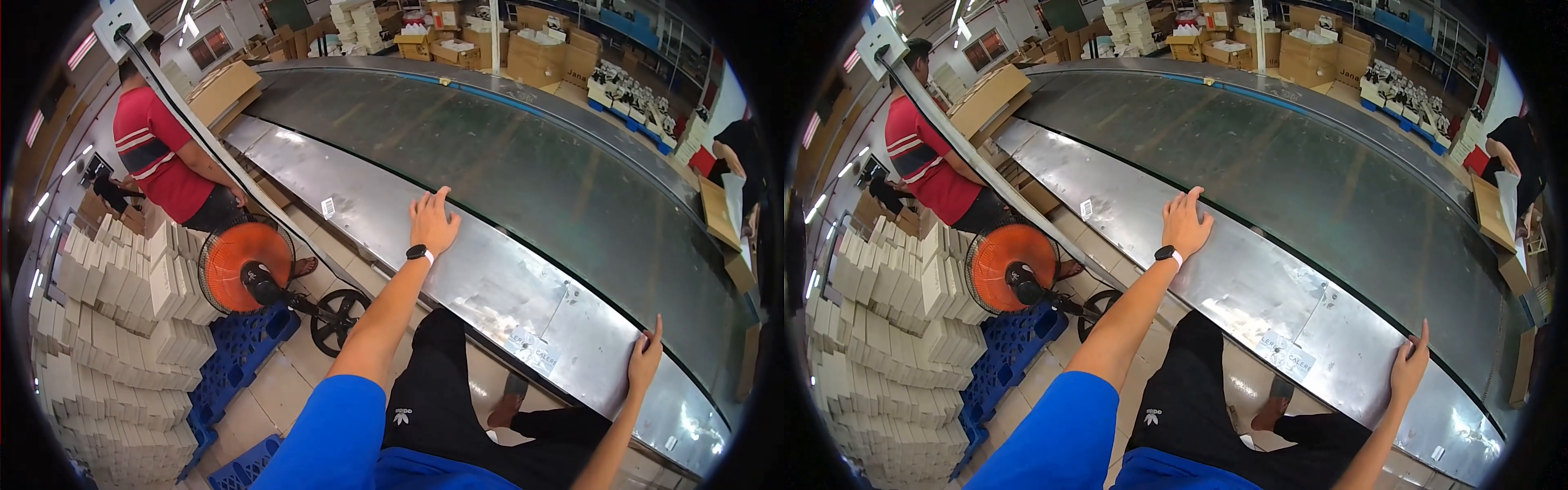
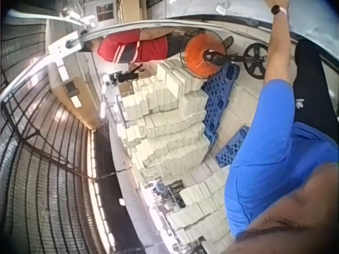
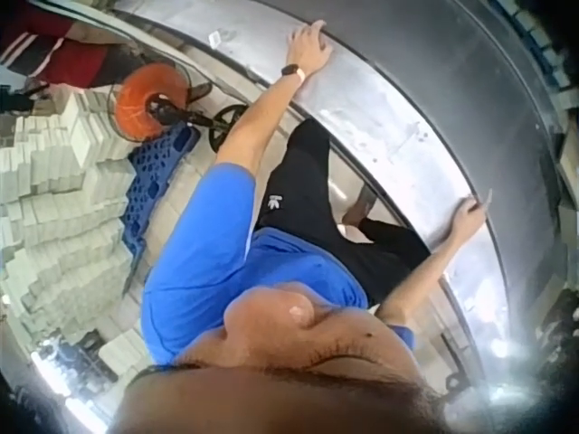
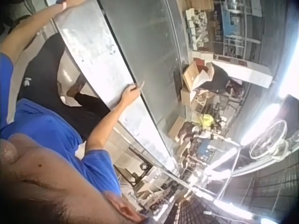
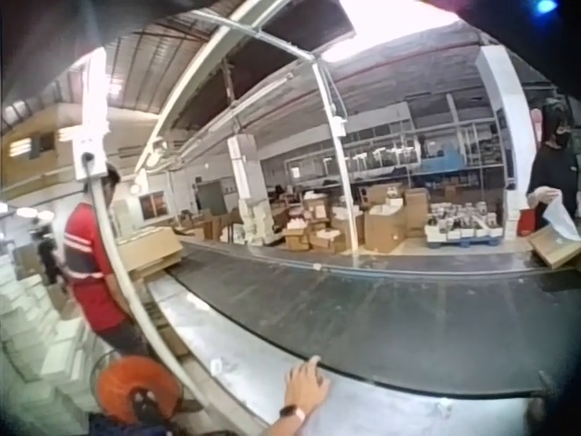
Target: The recorder is helping to move and organize shoe boxes on an assembly line conveyor belt while other workers pack shoes into the boxes.
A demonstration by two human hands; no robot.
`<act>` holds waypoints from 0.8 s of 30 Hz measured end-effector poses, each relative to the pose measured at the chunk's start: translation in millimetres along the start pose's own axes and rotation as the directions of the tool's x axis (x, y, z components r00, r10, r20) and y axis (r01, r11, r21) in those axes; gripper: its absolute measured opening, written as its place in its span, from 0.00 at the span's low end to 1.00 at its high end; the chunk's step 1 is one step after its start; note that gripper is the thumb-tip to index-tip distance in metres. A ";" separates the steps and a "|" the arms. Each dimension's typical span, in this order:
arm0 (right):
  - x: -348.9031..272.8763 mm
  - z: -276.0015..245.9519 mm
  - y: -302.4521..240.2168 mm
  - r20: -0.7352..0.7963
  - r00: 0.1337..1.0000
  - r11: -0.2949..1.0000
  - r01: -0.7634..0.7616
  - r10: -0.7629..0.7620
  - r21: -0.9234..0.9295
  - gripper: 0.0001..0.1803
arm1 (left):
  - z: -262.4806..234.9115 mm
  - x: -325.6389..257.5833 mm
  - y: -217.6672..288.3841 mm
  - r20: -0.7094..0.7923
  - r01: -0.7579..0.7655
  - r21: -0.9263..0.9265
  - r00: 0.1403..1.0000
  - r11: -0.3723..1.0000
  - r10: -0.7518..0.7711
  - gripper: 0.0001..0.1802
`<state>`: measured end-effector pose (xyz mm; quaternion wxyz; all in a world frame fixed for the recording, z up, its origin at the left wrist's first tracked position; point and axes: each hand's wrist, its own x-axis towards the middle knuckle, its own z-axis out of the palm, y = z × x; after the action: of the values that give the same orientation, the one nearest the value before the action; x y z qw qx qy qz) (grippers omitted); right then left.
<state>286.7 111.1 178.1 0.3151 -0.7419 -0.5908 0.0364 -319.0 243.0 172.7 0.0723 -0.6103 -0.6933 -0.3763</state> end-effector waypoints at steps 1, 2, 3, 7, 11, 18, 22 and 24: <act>-0.3 0.5 -1.1 0.003 1.000 1.000 -0.003 0.003 -0.002 0.35 | -0.8 -0.4 -0.6 0.004 0.001 0.000 1.000 1.000 -0.001 0.28; 0.5 -0.3 -1.3 0.005 1.000 0.998 -0.017 0.017 0.064 0.38 | -1.1 0.6 -1.3 0.032 -0.012 0.008 0.999 1.000 0.012 0.25; 0.8 -1.3 -1.4 0.008 1.000 0.991 -0.031 0.030 0.129 0.41 | -1.4 1.3 -1.9 0.060 -0.024 0.015 0.998 1.000 0.023 0.22; 1.2 0.9 1.2 0.029 1.000 0.996 0.005 -0.008 0.094 0.41 | -2.3 0.8 -7.0 0.059 -0.013 0.026 0.998 1.000 0.012 0.18; 13.3 9.9 54.3 0.008 0.992 0.989 0.125 -0.125 -0.085 0.35 | 4.0 4.6 1.0 0.022 -0.035 0.014 0.999 0.999 0.035 0.24; -1.7 -6.2 17.0 -0.140 0.978 0.988 0.154 -0.156 -0.023 0.29 | 0.8 3.3 14.2 0.071 -0.001 -0.001 0.997 1.000 0.001 0.37; 2.1 -6.3 1.5 0.058 0.995 0.994 0.088 -0.084 -0.066 0.35 | -2.8 5.0 -3.0 -0.001 -0.076 -0.063 0.997 0.995 0.077 0.37; -0.2 -4.4 -16.6 0.002 1.000 0.997 0.016 -0.016 0.073 0.38 | -9.1 5.0 -11.2 -0.023 -0.142 -0.056 0.990 0.988 0.141 0.37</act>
<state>274.4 110.8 190.0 0.3415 -0.7252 -0.5953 0.0563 -333.6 241.7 177.1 0.0878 -0.6561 -0.6364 -0.3959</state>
